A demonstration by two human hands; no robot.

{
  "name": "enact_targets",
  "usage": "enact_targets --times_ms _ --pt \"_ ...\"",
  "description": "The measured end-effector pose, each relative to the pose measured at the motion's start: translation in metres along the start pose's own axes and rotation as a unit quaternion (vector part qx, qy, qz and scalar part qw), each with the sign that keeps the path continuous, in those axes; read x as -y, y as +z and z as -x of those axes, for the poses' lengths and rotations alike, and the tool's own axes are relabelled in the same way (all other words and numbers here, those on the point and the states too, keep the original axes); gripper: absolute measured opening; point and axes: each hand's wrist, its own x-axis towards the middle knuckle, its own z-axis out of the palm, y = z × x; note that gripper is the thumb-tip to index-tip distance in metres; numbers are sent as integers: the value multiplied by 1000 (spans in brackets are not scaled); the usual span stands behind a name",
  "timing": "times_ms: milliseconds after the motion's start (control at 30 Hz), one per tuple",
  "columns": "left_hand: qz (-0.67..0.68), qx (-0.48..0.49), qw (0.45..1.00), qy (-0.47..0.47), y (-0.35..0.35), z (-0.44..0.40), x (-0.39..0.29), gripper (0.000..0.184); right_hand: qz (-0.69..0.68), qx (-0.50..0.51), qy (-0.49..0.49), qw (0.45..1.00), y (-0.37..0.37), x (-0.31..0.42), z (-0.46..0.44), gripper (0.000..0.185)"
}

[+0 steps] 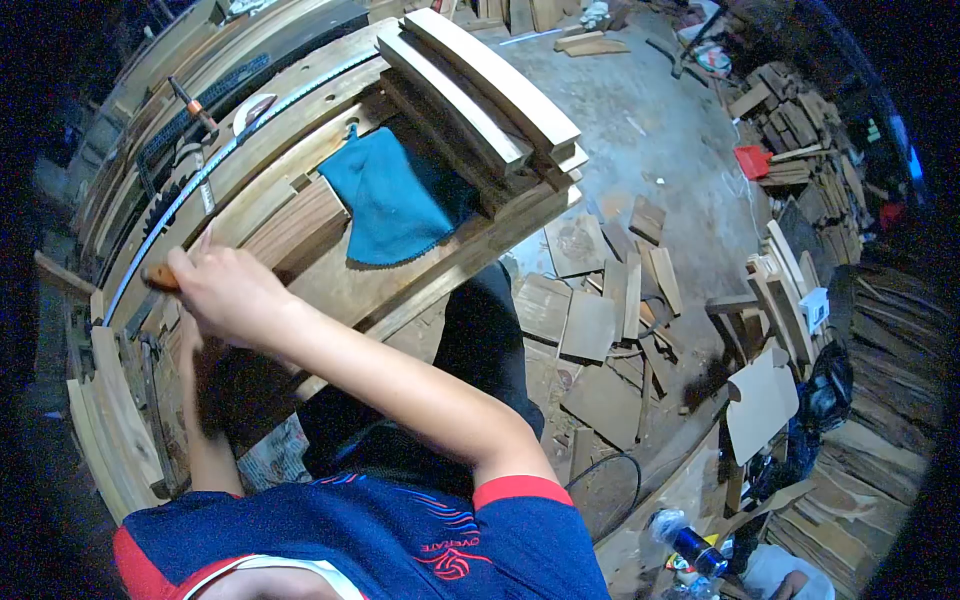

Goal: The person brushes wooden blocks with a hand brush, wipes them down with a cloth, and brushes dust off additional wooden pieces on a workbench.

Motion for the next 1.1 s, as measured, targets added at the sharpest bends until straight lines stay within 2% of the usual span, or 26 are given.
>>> enact_targets --times_ms 67,100,133,200,233,300,333,400,433,467,500,533,600,667,767,867,967,1100 --pt "1 -24 1000 10 -3 2 1 96 13 -8 9 1000 -14 -6 -5 24" --pt "12 -31 999 8 -3 1 -3 98 95 3 16 995 -21 -13 -7 22" --pt "24 -32 999 -7 -6 -1 -9 100 132 -1 51 990 -28 -15 -9 20" --pt "47 -35 998 -36 -12 -4 -18 103 167 -32 55 984 -25 -23 -8 18" --pt "27 -44 998 -29 1 0 -6 91 149 -32 36 988 -20 -23 -8 18" --pt "136 42 988 -67 15 12 19 78 106 -28 -9 994 -1 -15 -8 19" --pt "190 4 980 -56 18 11 16 72 82 -15 -4 997 4 -5 -8 21" --pt "294 -66 953 -23 27 8 9 60 -49 27 26 998 7 -3 -11 24" --pt "233 -41 971 -47 9 0 1 65 -65 24 29 997 2 -6 -12 24" --pt "135 -8 989 -53 4 0 1 80 -81 21 32 996 -6 -12 -11 25" --pt "36 25 998 -52 -2 0 1 95 -38 26 49 998 -20 -13 -9 25" --pt "-2 -15 1000 -17 -5 -5 -2 115 36 45 75 995 -34 -12 -12 22" --pt "86 1 995 -59 -33 -9 -35 116 170 13 69 983 -38 -22 -14 18" --pt "58 -32 997 -37 -20 -4 -24 104 164 -12 57 985 -27 -24 -15 18" --pt "71 2 997 -27 -2 6 0 83 97 15 15 995 0 -7 -14 22" --pt "159 -28 987 -28 1 11 7 70 -20 11 -4 1000 24 2 -15 30" --pt "232 -88 969 -15 -6 7 1 57 -74 36 6 997 19 4 -17 29" --pt "276 -137 951 -5 -19 7 1 40 -39 31 -52 997 7 5 -17 33"
